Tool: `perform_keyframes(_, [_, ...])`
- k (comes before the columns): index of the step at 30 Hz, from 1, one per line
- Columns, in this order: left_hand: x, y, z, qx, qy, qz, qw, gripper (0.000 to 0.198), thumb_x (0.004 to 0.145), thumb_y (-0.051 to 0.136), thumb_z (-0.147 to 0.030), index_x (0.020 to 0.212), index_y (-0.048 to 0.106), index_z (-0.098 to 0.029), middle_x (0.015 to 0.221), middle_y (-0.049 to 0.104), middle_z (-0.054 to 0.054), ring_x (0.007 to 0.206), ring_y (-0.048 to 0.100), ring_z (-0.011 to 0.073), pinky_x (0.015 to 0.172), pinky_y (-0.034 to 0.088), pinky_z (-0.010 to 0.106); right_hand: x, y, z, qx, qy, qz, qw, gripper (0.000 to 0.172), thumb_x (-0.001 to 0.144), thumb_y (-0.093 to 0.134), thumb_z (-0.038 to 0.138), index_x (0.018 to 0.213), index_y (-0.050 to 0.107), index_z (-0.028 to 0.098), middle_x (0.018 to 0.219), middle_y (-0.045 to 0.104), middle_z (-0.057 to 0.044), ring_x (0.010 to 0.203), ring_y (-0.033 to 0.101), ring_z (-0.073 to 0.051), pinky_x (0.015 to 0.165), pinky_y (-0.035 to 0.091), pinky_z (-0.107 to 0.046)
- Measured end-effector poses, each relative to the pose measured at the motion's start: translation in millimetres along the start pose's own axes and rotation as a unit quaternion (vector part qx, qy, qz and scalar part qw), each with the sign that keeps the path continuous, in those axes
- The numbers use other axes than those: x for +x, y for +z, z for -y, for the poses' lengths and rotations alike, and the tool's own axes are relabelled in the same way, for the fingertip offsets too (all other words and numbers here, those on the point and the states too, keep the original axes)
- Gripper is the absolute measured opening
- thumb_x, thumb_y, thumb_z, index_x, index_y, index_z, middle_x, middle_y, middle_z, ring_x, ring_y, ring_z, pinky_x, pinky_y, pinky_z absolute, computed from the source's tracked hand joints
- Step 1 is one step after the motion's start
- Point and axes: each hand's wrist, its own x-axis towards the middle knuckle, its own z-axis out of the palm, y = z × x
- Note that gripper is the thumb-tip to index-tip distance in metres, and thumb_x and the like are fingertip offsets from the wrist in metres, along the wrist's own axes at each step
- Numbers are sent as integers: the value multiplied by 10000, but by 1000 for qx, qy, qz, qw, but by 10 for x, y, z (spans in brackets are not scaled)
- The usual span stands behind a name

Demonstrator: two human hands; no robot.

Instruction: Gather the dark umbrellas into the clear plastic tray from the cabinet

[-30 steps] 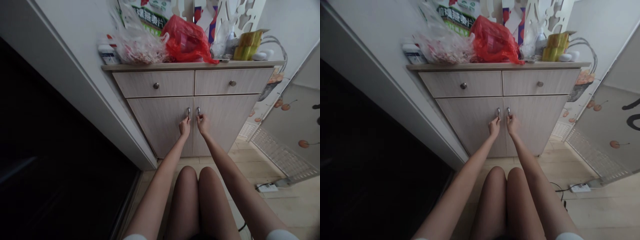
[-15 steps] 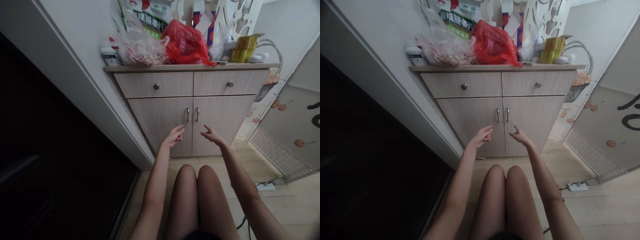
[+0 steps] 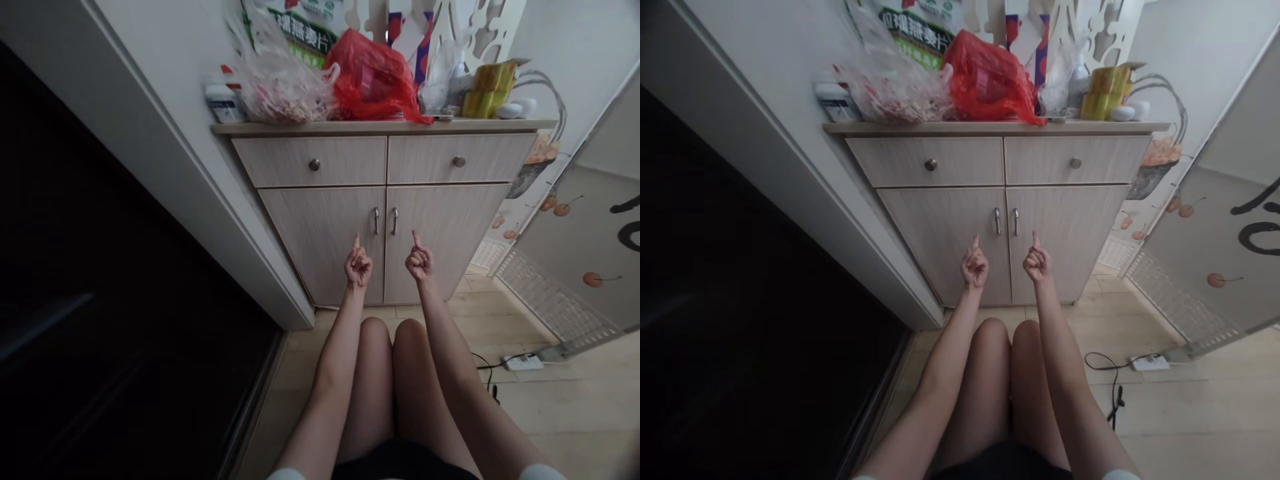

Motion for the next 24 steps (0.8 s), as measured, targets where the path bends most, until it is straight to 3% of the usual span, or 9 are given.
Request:
perform_keyframes(8, [-77,-14,78,-18,-22,6,1000,355,1017,386,-325,1301,594,-276,573,120,-94,413,117,79,484,305,184,-18,-46,-18,-62,-13,-40,997,668,833,542,383,1478,418,257,515,50,141,462,-2,-118,451,96,-244])
perform_keyframes(11, [14,-18,24,1,-58,18,998,381,994,437,-265,1357,550,-290,553,173,-104,399,158,66,499,324,178,43,-36,43,-124,0,-34,992,665,851,528,427,1481,405,256,512,81,138,453,44,-123,452,141,-239])
perform_keyframes(13, [143,-11,-7,69,-82,22,994,467,958,503,-228,1422,482,-283,543,252,-114,400,234,59,532,357,184,139,-28,73,-207,-4,-48,977,727,847,550,470,1508,353,243,507,158,137,438,131,-120,464,198,-229])
perform_keyframes(15, [316,22,-17,196,-74,-15,978,545,923,565,-227,1452,439,-251,567,396,-101,448,380,70,591,410,206,285,-15,82,-343,-45,-88,934,758,844,567,502,1509,352,209,519,296,120,460,275,-121,505,279,-231])
perform_keyframes(16, [410,53,-10,273,-56,-44,959,548,910,588,-236,1441,451,-226,612,489,-73,510,471,88,634,440,226,373,-4,75,-420,-76,-110,897,727,848,565,504,1481,401,186,549,389,93,501,360,-129,544,326,-241])
perform_keyframes(18, [592,147,31,412,-7,-92,907,489,899,609,-249,1373,516,-174,785,650,27,723,620,149,749,478,278,563,29,36,-554,-137,-136,810,593,867,544,485,1352,550,146,691,570,-4,643,504,-162,654,404,-280])
perform_keyframes(20, [740,274,103,502,36,-96,859,412,898,603,-233,1298,568,-143,1004,702,127,960,656,212,870,472,324,742,81,-34,-631,-163,-134,747,464,885,517,458,1192,645,134,879,654,-102,792,580,-205,757,436,-322])
perform_keyframes(22, [841,404,189,539,59,-75,837,374,900,589,-212,1266,584,-134,1138,687,170,1093,636,243,938,453,343,882,142,-117,-653,-159,-129,729,397,898,495,427,1106,660,133,976,669,-146,867,609,-231,803,443,-344])
perform_keyframes(24, [896,503,265,548,66,-63,832,357,899,585,-203,1249,588,-133,1177,677,182,1125,630,251,949,453,344,967,197,-191,-642,-145,-138,740,359,900,480,391,1080,645,128,989,676,-155,862,622,-234,802,444,-345])
